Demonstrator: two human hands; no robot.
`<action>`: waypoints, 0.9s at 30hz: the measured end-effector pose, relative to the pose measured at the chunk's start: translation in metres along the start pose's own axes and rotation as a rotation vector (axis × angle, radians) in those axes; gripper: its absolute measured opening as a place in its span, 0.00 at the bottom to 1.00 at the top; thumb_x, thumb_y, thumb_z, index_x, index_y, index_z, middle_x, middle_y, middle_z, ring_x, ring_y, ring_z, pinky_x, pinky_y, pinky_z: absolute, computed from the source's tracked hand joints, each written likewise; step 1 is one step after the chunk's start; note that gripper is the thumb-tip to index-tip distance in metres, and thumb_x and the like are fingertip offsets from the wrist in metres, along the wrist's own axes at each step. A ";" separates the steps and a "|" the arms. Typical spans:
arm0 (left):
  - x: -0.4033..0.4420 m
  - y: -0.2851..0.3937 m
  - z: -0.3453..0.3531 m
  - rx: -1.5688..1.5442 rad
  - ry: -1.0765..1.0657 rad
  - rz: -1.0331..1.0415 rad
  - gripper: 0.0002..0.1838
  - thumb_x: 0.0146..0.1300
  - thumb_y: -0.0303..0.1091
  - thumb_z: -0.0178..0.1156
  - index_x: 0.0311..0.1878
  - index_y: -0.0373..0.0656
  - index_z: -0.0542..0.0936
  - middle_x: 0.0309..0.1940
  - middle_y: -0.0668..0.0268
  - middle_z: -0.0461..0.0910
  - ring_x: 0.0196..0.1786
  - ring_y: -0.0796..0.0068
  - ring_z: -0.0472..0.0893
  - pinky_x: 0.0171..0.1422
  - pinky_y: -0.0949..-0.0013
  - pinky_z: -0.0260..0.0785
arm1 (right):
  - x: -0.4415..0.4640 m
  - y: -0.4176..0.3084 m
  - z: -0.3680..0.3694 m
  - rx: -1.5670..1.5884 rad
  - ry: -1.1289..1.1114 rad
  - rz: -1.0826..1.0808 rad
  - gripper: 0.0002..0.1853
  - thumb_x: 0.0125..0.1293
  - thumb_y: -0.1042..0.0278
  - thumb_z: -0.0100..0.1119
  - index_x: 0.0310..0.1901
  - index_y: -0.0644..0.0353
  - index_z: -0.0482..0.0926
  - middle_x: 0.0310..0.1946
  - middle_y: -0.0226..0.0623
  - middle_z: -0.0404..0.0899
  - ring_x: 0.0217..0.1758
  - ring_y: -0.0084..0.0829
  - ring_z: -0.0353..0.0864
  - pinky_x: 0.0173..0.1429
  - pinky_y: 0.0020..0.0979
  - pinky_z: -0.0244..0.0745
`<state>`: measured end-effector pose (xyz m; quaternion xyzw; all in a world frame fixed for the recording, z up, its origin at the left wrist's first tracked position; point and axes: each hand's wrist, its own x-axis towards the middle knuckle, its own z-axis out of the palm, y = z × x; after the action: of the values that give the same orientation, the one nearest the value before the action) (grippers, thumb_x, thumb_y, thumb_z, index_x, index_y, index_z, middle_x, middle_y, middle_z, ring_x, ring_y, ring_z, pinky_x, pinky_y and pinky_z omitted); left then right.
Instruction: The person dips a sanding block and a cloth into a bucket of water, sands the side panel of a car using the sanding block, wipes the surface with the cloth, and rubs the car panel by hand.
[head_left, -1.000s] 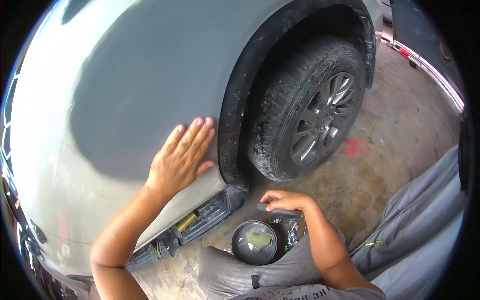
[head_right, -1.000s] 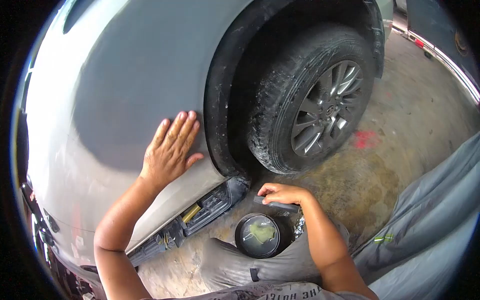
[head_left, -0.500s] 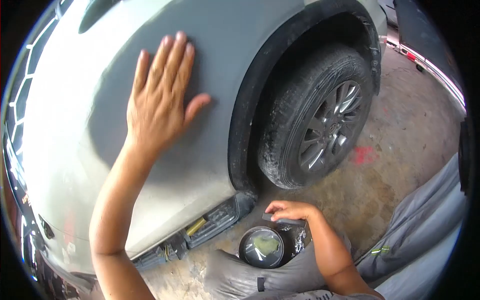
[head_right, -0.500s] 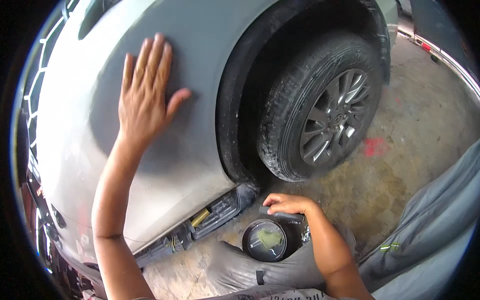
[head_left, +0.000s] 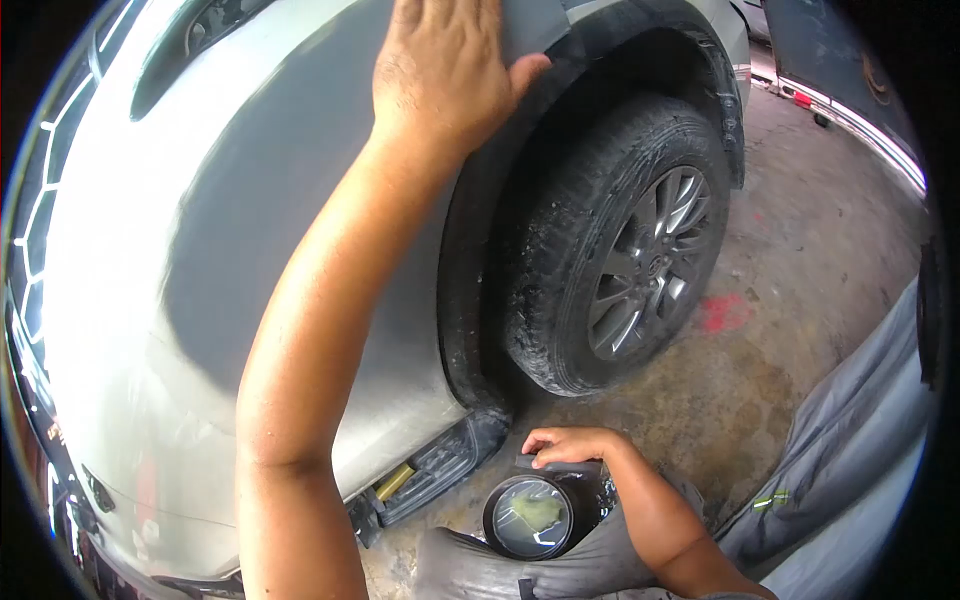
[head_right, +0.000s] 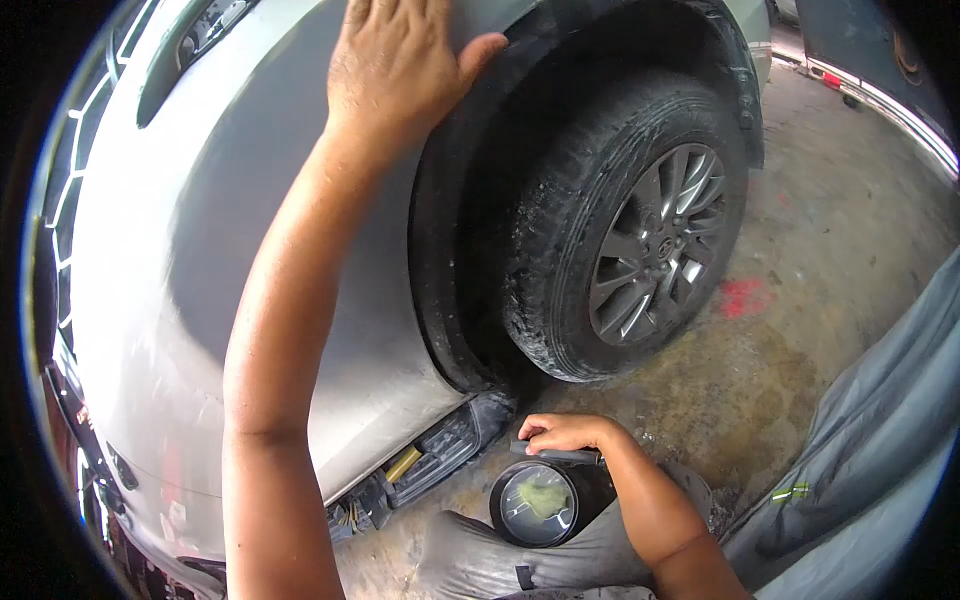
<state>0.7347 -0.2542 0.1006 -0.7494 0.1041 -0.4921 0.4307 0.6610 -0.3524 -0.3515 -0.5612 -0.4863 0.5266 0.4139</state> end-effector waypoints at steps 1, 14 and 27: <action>-0.005 0.002 -0.002 -0.025 -0.014 0.015 0.46 0.78 0.62 0.43 0.80 0.27 0.57 0.83 0.44 0.55 0.87 0.53 0.49 0.90 0.53 0.35 | 0.000 0.001 0.000 -0.002 0.000 -0.004 0.29 0.70 0.54 0.67 0.68 0.61 0.75 0.65 0.43 0.79 0.70 0.35 0.75 0.74 0.35 0.68; -0.045 0.017 -0.011 -0.015 -0.111 0.167 0.45 0.76 0.67 0.45 0.80 0.36 0.63 0.82 0.53 0.61 0.86 0.59 0.54 0.90 0.53 0.39 | -0.010 -0.007 0.000 -0.032 0.025 0.006 0.30 0.69 0.54 0.66 0.67 0.62 0.75 0.65 0.42 0.78 0.70 0.35 0.74 0.74 0.34 0.67; 0.045 0.030 0.029 0.020 -0.039 -0.026 0.49 0.75 0.64 0.47 0.81 0.28 0.57 0.84 0.45 0.53 0.88 0.54 0.47 0.90 0.52 0.33 | 0.000 -0.006 0.002 -0.040 0.030 -0.009 0.28 0.69 0.55 0.67 0.66 0.61 0.76 0.65 0.43 0.79 0.70 0.36 0.76 0.73 0.35 0.69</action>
<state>0.7888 -0.2824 0.1031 -0.7557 0.0811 -0.4841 0.4336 0.6584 -0.3511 -0.3460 -0.5748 -0.4929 0.5067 0.4122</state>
